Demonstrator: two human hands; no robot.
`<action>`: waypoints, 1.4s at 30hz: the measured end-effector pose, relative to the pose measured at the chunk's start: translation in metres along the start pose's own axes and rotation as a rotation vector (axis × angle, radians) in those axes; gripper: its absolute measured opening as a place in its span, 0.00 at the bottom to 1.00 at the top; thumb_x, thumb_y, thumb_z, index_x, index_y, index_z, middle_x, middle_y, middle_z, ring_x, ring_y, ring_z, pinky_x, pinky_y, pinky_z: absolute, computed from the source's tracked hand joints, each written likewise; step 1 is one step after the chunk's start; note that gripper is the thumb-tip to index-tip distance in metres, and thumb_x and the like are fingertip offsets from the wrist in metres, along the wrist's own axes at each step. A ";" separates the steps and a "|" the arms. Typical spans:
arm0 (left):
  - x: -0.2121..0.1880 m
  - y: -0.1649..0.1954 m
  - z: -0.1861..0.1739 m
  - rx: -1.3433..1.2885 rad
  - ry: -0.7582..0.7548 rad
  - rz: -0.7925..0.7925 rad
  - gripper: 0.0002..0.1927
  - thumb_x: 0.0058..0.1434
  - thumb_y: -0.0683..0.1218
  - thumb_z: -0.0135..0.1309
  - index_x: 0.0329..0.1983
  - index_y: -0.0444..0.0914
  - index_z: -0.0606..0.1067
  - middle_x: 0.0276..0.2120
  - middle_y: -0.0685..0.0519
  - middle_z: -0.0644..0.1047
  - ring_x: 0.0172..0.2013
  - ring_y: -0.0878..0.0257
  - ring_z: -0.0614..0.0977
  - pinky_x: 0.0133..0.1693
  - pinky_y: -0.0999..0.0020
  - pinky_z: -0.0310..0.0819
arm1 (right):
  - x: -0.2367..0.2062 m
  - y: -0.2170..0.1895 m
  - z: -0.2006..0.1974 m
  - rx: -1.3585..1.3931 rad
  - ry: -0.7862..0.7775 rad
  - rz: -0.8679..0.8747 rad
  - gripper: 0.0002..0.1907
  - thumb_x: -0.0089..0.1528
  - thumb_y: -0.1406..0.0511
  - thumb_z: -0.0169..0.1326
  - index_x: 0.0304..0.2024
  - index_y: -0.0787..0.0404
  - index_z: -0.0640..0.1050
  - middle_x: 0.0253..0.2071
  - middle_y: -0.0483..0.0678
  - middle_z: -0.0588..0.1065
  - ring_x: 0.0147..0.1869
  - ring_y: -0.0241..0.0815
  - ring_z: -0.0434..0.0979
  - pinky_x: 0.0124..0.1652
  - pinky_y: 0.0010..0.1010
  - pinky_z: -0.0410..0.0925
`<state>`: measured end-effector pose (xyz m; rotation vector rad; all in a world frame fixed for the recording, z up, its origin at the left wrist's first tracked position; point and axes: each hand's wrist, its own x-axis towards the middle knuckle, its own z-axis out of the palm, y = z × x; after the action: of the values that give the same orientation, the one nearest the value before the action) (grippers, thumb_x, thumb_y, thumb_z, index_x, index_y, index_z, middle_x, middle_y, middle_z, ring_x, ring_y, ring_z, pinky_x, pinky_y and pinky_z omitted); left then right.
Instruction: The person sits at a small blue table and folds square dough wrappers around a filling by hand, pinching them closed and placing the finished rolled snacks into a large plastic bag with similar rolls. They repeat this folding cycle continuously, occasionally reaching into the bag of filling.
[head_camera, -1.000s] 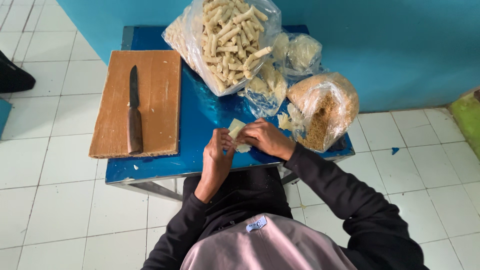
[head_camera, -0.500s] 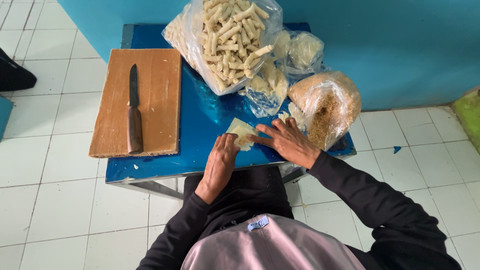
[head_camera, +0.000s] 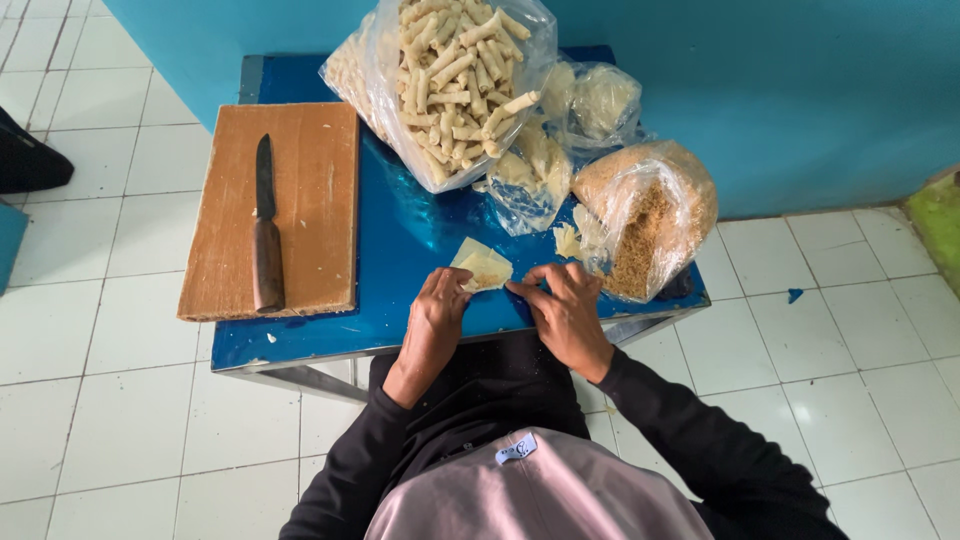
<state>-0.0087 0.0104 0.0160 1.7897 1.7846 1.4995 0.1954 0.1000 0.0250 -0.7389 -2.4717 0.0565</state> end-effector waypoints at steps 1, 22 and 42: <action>0.001 0.000 0.000 -0.009 0.000 -0.003 0.15 0.58 0.31 0.56 0.48 0.32 0.72 0.40 0.41 0.77 0.40 0.45 0.80 0.40 0.56 0.75 | 0.001 -0.001 0.000 0.001 0.012 0.018 0.19 0.59 0.70 0.60 0.51 0.47 0.84 0.46 0.37 0.71 0.52 0.44 0.64 0.48 0.43 0.52; 0.000 0.013 -0.006 0.009 -0.018 0.078 0.16 0.59 0.30 0.52 0.50 0.31 0.72 0.44 0.43 0.77 0.42 0.43 0.77 0.42 0.53 0.72 | 0.039 0.000 0.002 0.236 -0.070 0.150 0.05 0.64 0.64 0.60 0.40 0.56 0.76 0.36 0.40 0.76 0.43 0.43 0.75 0.44 0.40 0.60; -0.013 0.019 -0.008 -0.026 -0.099 0.044 0.11 0.64 0.33 0.50 0.49 0.33 0.70 0.41 0.42 0.76 0.47 0.43 0.77 0.45 0.54 0.72 | 0.003 -0.024 -0.005 0.373 -0.100 0.024 0.20 0.59 0.67 0.60 0.55 0.59 0.76 0.47 0.42 0.80 0.45 0.40 0.77 0.47 0.42 0.56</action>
<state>0.0005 -0.0092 0.0272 1.8676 1.6820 1.4166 0.1842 0.0805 0.0348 -0.6146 -2.4432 0.5591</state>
